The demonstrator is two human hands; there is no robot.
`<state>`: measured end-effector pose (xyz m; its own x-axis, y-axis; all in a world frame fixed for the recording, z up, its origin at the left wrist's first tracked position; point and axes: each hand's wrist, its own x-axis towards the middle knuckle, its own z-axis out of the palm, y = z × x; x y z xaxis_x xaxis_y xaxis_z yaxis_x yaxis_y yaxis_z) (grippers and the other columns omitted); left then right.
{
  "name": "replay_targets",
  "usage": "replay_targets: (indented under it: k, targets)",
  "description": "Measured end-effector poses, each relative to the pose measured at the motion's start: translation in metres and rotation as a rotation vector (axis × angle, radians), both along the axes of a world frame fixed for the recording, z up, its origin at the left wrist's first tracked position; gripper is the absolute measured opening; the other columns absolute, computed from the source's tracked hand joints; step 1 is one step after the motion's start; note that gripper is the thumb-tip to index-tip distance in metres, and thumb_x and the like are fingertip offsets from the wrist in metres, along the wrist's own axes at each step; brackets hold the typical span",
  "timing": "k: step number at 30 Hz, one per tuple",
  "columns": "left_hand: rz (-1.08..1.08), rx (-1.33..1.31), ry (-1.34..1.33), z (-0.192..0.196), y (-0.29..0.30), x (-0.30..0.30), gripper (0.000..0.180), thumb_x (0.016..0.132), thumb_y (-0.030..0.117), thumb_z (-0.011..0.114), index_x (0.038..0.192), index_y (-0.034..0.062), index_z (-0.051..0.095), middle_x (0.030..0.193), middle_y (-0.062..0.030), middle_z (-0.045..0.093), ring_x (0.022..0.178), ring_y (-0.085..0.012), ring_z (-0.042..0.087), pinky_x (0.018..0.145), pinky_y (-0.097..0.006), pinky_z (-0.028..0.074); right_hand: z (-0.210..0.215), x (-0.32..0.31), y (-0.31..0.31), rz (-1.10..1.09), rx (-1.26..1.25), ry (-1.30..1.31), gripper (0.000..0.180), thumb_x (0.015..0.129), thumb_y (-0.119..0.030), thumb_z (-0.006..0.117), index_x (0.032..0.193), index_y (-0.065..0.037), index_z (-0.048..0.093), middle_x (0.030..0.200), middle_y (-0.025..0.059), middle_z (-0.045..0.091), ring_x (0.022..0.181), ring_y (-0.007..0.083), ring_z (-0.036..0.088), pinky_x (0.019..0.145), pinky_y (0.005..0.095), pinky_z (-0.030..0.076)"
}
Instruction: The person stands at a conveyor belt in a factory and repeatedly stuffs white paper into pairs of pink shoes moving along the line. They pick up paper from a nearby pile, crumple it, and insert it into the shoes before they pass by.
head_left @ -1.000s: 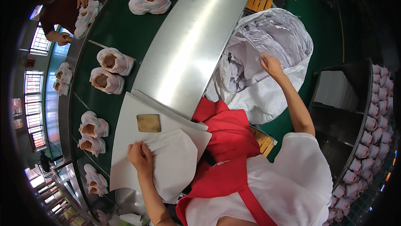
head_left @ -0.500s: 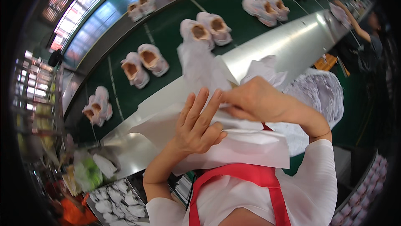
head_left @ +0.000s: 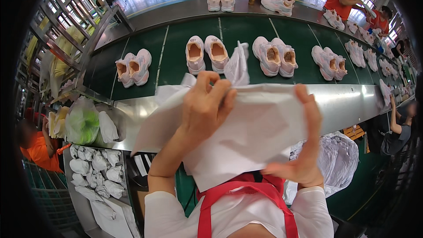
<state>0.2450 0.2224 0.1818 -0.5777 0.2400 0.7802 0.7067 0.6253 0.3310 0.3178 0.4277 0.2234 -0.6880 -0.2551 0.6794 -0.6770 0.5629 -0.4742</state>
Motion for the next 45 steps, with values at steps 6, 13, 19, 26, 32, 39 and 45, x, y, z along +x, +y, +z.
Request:
replay_targets:
  k: [6,13,19,26,32,39,45]
  targets:
    - [-0.626,0.738,-0.414,0.000,0.016,0.023,0.050,0.077,0.012,0.066,0.122,-0.0020,0.047,0.083,-0.0050,0.049,0.070,-0.0104,0.047,0.056,-0.023,0.041,-0.073,-0.045,-0.033,0.349,-0.244,-0.448,0.114,0.054,-0.037,0.085,0.143,-0.005,0.021,0.146,0.0193,0.023,0.137,0.0351,0.019,0.109,0.0429,0.018]
    - [-0.647,0.907,-0.556,-0.007,0.019,0.003,0.083,0.074,0.028,0.075,0.136,0.0006,0.027,0.096,-0.0071,0.051,0.089,-0.0141,0.051,0.078,-0.027,0.043,-0.086,-0.057,-0.043,0.451,-0.505,-0.926,0.053,0.066,-0.015,0.078,0.113,-0.003,0.057,0.108,0.0061,0.061,0.100,0.0140,0.055,0.088,0.0295,0.043]
    - [-0.251,-0.054,-0.689,-0.046,0.011,0.019,0.115,0.062,0.034,0.082,0.144,0.0072,0.006,0.129,-0.0235,0.042,0.115,-0.0389,0.047,0.096,-0.041,0.041,-0.069,-0.067,-0.022,0.082,-0.700,-0.629,0.025,0.073,-0.005,0.071,0.097,0.000,0.066,0.085,0.0033,0.066,0.076,0.0091,0.060,0.070,0.0238,0.048]
    - [-1.029,0.903,-1.727,-0.098,-0.034,0.008,0.111,0.069,0.076,0.052,0.144,0.0059,0.009,0.132,-0.0257,0.040,0.116,-0.0321,0.049,0.092,-0.043,0.044,-0.025,-0.042,-0.018,0.130,0.033,0.517,0.020,0.067,-0.010,0.064,0.087,-0.010,0.062,0.070,-0.0016,0.053,0.060,0.0151,0.052,0.057,0.0289,0.046]
    - [-1.083,0.883,-1.538,-0.084,-0.023,-0.007,0.098,0.072,0.071,0.052,0.141,0.0053,0.027,0.130,-0.0151,0.046,0.118,-0.0235,0.048,0.099,-0.036,0.040,-0.082,-0.028,-0.068,0.639,0.324,0.281,0.020,0.064,-0.015,0.064,0.082,-0.010,0.054,0.069,0.0020,0.048,0.063,0.0167,0.056,0.052,0.0306,0.042]
    - [-0.757,0.618,-1.163,-0.056,-0.005,0.002,0.032,0.079,0.021,0.071,0.107,0.0085,0.060,0.099,-0.0010,0.060,0.091,-0.0093,0.053,0.079,-0.025,0.045,-0.084,-0.034,-0.067,0.915,0.489,-0.014,0.025,0.065,-0.013,0.069,0.085,-0.008,0.054,0.074,0.0037,0.052,0.061,0.0224,0.058,0.053,0.0342,0.044]
    - [-0.635,0.782,-1.081,-0.067,-0.011,-0.001,0.039,0.090,0.039,0.056,0.110,0.0056,0.057,0.100,-0.0040,0.059,0.090,-0.0101,0.055,0.079,-0.025,0.045,-0.087,-0.045,-0.064,0.282,-0.207,-0.117,0.046,0.064,-0.011,0.076,0.104,-0.005,0.053,0.096,0.0082,0.061,0.080,0.0234,0.062,0.071,0.0305,0.047]
